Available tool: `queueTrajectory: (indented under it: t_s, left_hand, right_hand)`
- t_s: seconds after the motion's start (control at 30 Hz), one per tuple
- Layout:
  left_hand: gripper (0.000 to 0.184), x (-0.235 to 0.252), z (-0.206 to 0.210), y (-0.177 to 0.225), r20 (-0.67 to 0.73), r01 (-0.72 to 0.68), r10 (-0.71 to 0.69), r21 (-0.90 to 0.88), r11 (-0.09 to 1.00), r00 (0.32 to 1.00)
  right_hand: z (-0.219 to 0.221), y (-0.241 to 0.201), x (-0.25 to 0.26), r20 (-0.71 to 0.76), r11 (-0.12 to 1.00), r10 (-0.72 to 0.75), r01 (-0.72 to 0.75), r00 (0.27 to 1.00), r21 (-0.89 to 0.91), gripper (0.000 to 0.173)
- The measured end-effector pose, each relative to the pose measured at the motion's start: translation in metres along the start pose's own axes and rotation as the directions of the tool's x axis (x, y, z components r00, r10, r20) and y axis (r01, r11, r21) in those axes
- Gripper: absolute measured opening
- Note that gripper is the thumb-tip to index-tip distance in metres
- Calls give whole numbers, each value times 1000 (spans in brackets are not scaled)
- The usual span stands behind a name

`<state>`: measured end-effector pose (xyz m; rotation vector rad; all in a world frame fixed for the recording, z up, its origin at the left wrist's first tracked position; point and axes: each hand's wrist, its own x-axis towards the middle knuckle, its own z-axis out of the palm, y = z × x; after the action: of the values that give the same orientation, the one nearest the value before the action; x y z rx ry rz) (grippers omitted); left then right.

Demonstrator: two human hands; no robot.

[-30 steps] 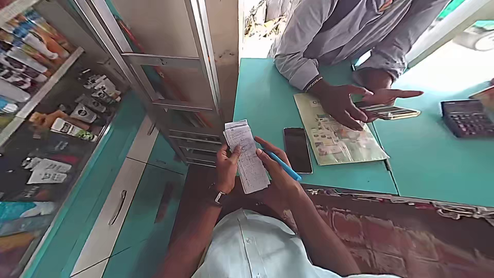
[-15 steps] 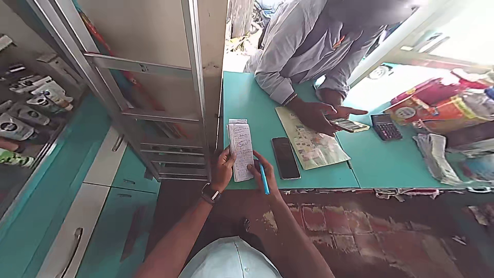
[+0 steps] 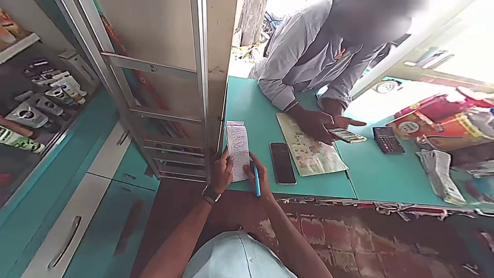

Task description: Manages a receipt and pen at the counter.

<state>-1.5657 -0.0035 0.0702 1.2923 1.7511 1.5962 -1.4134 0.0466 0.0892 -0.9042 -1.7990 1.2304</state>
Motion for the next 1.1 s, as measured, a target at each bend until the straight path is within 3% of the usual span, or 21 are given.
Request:
queueTrajectory:
  t_s: [0.27,0.43,0.6,0.77,1.0,1.1]
  left_hand:
    - [46,-2,-1,10,-4,40,-41,-137,990,999]
    - [41,7,10,30,-26,228,-245,-275,934,969]
    - [43,5,19,25,-83,139,-157,-187,972,984]
    - [41,0,19,23,-92,69,-101,-303,951,991]
    - [42,-1,15,26,-63,88,-126,-418,904,990]
    - [38,3,21,24,-73,96,-133,-379,921,988]
  right_hand:
    - [-3,-1,0,27,998,-16,14,1000,69,50]
    - [-5,1,-4,26,997,2,-4,1000,74,51]
    - [-9,3,-1,11,994,17,-19,1000,109,51]
    - [-7,8,-2,2,993,-16,15,1000,118,50]
    - [-6,6,-1,23,990,-20,17,1000,138,50]
    - [-11,-1,-4,-89,996,-27,35,996,83,48]
